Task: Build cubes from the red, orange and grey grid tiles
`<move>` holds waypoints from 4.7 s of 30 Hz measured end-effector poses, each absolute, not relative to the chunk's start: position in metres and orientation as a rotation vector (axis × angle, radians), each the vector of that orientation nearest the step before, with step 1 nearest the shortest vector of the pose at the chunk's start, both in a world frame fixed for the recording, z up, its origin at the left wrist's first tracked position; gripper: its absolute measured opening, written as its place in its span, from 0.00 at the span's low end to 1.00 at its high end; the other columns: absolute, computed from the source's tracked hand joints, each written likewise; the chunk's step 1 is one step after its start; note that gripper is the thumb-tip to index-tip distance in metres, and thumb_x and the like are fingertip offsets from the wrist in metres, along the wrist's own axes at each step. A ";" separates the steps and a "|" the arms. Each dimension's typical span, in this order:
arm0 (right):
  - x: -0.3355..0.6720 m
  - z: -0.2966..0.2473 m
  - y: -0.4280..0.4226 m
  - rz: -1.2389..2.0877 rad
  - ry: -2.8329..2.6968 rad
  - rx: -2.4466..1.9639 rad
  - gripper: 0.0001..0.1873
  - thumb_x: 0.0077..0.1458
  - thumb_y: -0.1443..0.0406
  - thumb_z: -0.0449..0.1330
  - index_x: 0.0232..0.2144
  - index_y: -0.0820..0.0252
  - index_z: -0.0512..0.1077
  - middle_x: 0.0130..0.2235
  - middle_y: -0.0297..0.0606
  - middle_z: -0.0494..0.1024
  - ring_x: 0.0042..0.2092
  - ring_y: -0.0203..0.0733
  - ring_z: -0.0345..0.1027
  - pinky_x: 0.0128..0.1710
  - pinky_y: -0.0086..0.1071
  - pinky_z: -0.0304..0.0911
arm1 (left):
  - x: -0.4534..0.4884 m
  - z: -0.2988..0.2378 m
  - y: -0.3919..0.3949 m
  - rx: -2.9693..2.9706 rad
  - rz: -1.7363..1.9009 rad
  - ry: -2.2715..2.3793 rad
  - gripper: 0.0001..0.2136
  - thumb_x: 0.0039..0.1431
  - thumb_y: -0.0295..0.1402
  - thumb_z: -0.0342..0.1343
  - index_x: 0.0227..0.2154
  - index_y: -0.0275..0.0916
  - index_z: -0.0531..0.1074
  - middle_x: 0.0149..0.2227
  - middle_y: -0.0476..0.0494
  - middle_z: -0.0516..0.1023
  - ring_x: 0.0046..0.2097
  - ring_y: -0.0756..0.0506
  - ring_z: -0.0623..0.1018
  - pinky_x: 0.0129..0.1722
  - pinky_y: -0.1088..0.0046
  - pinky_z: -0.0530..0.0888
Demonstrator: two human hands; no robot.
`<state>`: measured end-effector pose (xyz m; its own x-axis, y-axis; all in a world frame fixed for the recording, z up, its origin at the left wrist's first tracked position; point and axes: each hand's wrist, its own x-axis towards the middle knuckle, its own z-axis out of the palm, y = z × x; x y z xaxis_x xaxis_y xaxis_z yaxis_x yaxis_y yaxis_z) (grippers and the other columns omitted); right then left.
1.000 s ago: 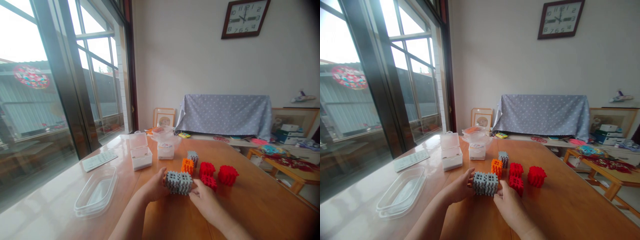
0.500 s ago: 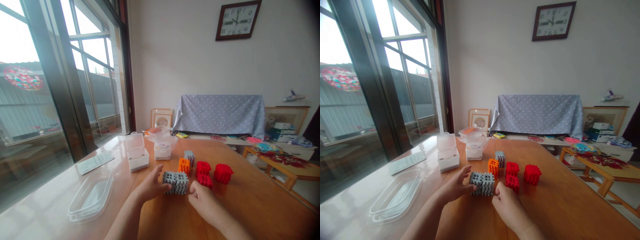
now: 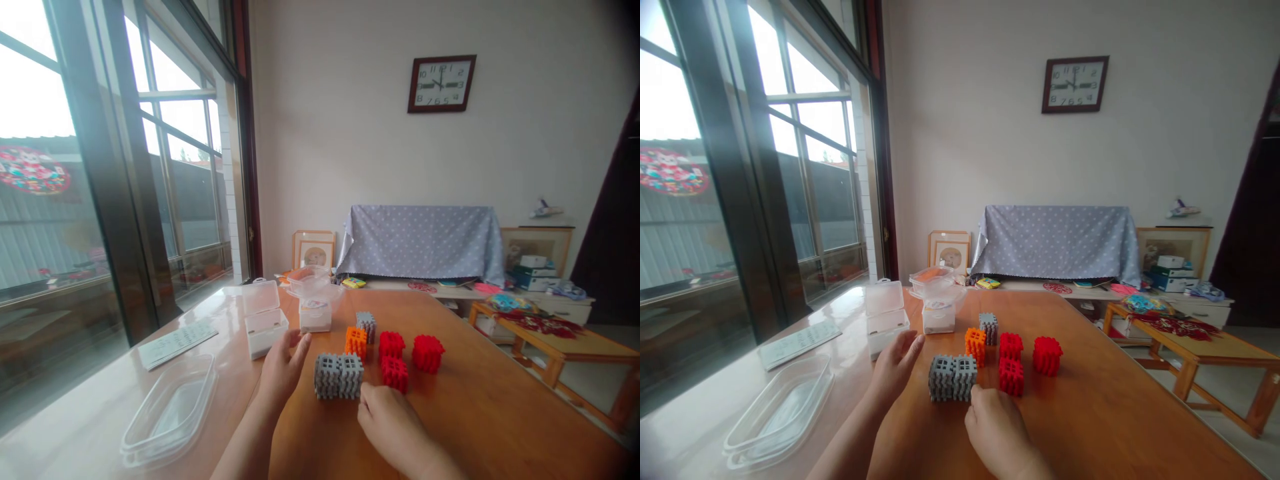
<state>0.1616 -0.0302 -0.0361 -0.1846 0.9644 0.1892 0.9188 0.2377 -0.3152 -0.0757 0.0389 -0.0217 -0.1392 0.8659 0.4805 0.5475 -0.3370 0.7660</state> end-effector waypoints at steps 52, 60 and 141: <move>0.166 -0.097 -0.097 0.149 -2.037 -1.384 0.10 0.58 0.71 0.47 0.30 0.58 0.67 0.34 0.38 0.73 0.38 0.42 0.68 0.41 0.31 0.59 | -0.212 -0.041 -0.125 1.894 0.828 2.713 0.16 0.62 0.39 0.47 0.49 0.43 0.72 0.53 0.39 0.76 0.56 0.35 0.69 0.59 0.49 0.54; 0.165 -0.094 -0.099 0.130 -2.021 -1.363 0.10 0.57 0.71 0.47 0.29 0.58 0.67 0.33 0.37 0.73 0.36 0.42 0.68 0.39 0.31 0.59 | -0.215 -0.048 -0.118 1.927 0.831 2.695 0.15 0.63 0.36 0.45 0.47 0.44 0.73 0.51 0.39 0.76 0.56 0.35 0.69 0.60 0.47 0.51; 0.169 -0.102 -0.085 0.222 -1.942 -1.283 0.08 0.59 0.68 0.49 0.27 0.55 0.63 0.31 0.36 0.73 0.35 0.42 0.69 0.39 0.33 0.61 | -0.129 -0.023 -0.084 2.500 0.953 2.036 0.14 0.64 0.27 0.45 0.46 0.43 0.74 0.45 0.42 0.75 0.47 0.41 0.70 0.47 0.63 0.66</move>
<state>0.1694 -0.0851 -0.1024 -0.1842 0.8404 0.5097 0.7036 0.4748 -0.5287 -0.1292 -0.0837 -0.0227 0.1169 0.8277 0.5489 0.9517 -0.2513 0.1763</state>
